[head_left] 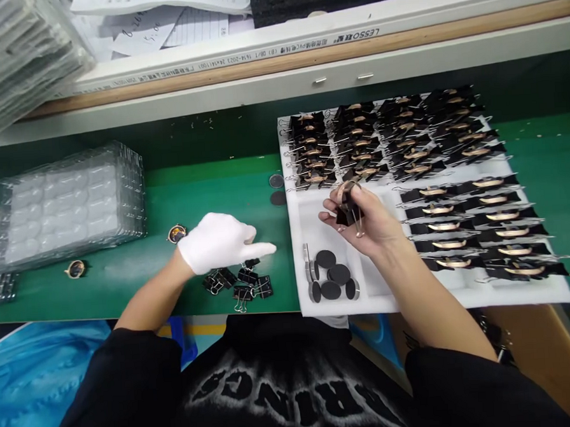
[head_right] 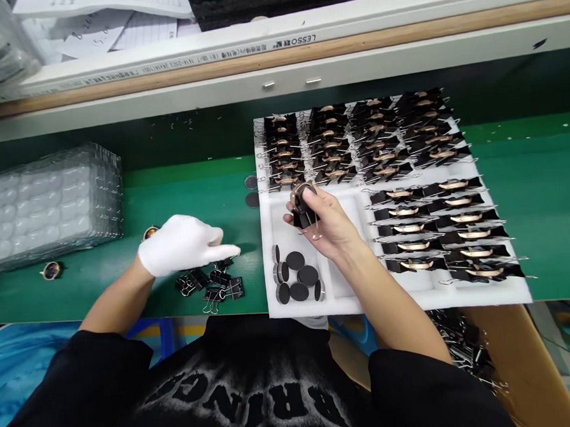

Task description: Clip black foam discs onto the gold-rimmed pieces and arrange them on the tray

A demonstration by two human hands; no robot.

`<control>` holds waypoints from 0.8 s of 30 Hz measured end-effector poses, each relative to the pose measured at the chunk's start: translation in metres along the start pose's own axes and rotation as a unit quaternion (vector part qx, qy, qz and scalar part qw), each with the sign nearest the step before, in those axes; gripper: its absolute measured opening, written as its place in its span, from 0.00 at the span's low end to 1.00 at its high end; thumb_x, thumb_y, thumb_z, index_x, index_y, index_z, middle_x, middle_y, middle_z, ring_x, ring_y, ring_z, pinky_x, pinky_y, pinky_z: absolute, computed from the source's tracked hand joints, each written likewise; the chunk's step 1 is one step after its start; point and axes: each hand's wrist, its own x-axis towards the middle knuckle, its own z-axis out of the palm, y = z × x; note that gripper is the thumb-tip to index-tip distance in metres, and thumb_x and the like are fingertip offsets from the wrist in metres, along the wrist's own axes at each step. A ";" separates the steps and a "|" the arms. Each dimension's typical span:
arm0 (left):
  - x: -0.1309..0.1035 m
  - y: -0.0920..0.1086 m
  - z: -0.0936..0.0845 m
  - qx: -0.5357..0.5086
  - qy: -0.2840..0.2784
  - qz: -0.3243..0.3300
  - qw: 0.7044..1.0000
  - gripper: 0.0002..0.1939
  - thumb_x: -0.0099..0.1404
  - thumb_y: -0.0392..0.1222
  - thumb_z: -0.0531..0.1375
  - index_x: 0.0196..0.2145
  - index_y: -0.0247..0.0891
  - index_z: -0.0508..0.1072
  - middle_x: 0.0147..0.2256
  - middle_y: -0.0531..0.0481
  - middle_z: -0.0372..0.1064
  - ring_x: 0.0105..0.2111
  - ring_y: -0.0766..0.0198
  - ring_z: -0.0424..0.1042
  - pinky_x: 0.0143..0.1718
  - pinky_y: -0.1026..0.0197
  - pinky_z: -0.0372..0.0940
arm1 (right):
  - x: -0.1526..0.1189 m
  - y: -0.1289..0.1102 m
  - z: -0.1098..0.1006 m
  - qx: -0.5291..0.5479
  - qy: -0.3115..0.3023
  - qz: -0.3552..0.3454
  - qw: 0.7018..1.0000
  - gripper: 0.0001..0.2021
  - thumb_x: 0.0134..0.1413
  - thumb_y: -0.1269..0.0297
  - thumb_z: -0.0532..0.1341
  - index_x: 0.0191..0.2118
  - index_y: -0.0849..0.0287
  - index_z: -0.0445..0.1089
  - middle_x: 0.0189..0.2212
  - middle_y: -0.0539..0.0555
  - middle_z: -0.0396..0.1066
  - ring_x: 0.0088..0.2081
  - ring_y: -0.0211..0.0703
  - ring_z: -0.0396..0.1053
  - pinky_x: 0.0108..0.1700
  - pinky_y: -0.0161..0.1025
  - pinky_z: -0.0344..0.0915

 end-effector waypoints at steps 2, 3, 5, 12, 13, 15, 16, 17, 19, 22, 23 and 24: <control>0.003 0.008 0.018 0.042 -0.001 -0.005 0.999 0.36 0.69 0.70 0.56 0.15 0.38 0.62 0.14 0.53 0.50 0.15 0.67 0.52 0.27 0.60 0.41 | -0.001 0.002 0.002 -0.011 -0.007 0.015 1.000 0.22 0.40 0.46 0.80 0.31 0.52 0.73 0.32 0.48 0.73 0.34 0.39 0.72 0.39 0.39 0.79; 0.006 0.009 0.023 0.052 -0.003 -0.008 0.999 0.35 0.69 0.65 0.57 0.14 0.38 0.61 0.14 0.52 0.51 0.15 0.67 0.53 0.27 0.60 0.41 | -0.002 0.004 0.003 -0.015 -0.011 0.027 0.999 0.21 0.43 0.47 0.80 0.32 0.52 0.74 0.32 0.48 0.74 0.34 0.40 0.73 0.38 0.39 0.79; 0.010 0.008 0.027 0.060 -0.009 -0.010 0.998 0.29 0.69 0.55 0.57 0.14 0.37 0.61 0.14 0.51 0.53 0.15 0.67 0.54 0.27 0.60 0.41 | -0.003 0.005 0.007 -0.010 -0.021 0.057 0.998 0.18 0.46 0.50 0.79 0.36 0.53 0.76 0.32 0.49 0.75 0.35 0.41 0.75 0.37 0.39 0.80; 0.022 -0.002 -0.006 -0.065 0.154 -0.050 0.985 0.27 0.75 0.52 0.53 0.18 0.40 0.59 0.16 0.54 0.58 0.18 0.67 0.58 0.26 0.58 0.46 | -0.007 0.005 0.015 -0.033 -0.080 0.097 0.992 0.13 0.48 0.57 0.77 0.39 0.57 0.82 0.39 0.57 0.81 0.38 0.42 0.76 0.37 0.37 0.80; 0.025 0.002 -0.007 -0.115 0.193 -0.060 0.973 0.28 0.75 0.53 0.53 0.19 0.40 0.60 0.16 0.55 0.59 0.19 0.67 0.59 0.27 0.58 0.49 | -0.008 0.006 0.016 -0.045 -0.099 0.090 0.990 0.14 0.48 0.56 0.77 0.39 0.56 0.83 0.42 0.58 0.81 0.40 0.43 0.76 0.38 0.39 0.80; 0.032 0.011 -0.004 -0.194 0.245 -0.073 0.947 0.28 0.76 0.54 0.54 0.20 0.40 0.62 0.17 0.55 0.62 0.20 0.68 0.62 0.29 0.59 0.54 | -0.011 0.009 0.017 -0.063 -0.135 0.073 0.986 0.15 0.49 0.54 0.77 0.40 0.55 0.84 0.52 0.59 0.80 0.43 0.46 0.77 0.43 0.44 0.81; 0.035 0.016 -0.002 -0.222 0.256 -0.072 0.938 0.28 0.76 0.55 0.54 0.20 0.40 0.63 0.17 0.56 0.63 0.20 0.69 0.62 0.29 0.60 0.56 | -0.011 0.010 0.017 -0.069 -0.148 0.062 0.985 0.14 0.49 0.54 0.77 0.40 0.55 0.85 0.54 0.58 0.79 0.44 0.47 0.77 0.45 0.46 0.81; 0.038 0.020 0.000 -0.243 0.256 -0.066 0.933 0.28 0.76 0.55 0.54 0.20 0.40 0.64 0.17 0.56 0.64 0.20 0.69 0.63 0.29 0.60 0.57 | -0.012 0.012 0.016 -0.074 -0.158 0.051 0.983 0.14 0.49 0.53 0.78 0.39 0.54 0.85 0.55 0.58 0.79 0.44 0.47 0.78 0.46 0.47 0.80; 0.041 0.024 0.004 -0.269 0.241 -0.047 0.932 0.28 0.77 0.55 0.53 0.20 0.40 0.64 0.17 0.56 0.65 0.20 0.69 0.63 0.30 0.61 0.59 | -0.011 0.015 0.015 -0.088 -0.172 0.032 0.981 0.13 0.51 0.52 0.77 0.39 0.52 0.85 0.53 0.56 0.80 0.41 0.46 0.78 0.47 0.47 0.79; 0.039 0.024 0.003 -0.256 0.193 0.002 0.947 0.29 0.78 0.53 0.47 0.20 0.40 0.63 0.19 0.54 0.67 0.21 0.68 0.66 0.32 0.60 0.60 | -0.009 0.018 0.012 -0.118 -0.181 0.004 0.976 0.11 0.55 0.53 0.75 0.40 0.52 0.85 0.48 0.55 0.81 0.37 0.42 0.78 0.45 0.43 0.76; 0.037 0.023 0.002 -0.239 0.173 0.014 0.955 0.29 0.78 0.53 0.46 0.20 0.40 0.64 0.19 0.53 0.68 0.22 0.67 0.66 0.32 0.59 0.59 | -0.008 0.019 0.011 -0.124 -0.183 -0.003 0.975 0.11 0.56 0.53 0.75 0.39 0.53 0.85 0.48 0.55 0.80 0.36 0.41 0.77 0.44 0.42 0.76; 0.035 0.022 0.001 -0.216 0.153 0.016 0.964 0.29 0.77 0.54 0.46 0.20 0.40 0.64 0.20 0.52 0.69 0.22 0.66 0.67 0.31 0.59 0.58 | -0.007 0.019 0.010 -0.129 -0.184 -0.009 0.974 0.10 0.56 0.54 0.75 0.39 0.53 0.85 0.48 0.55 0.80 0.36 0.41 0.77 0.43 0.41 0.75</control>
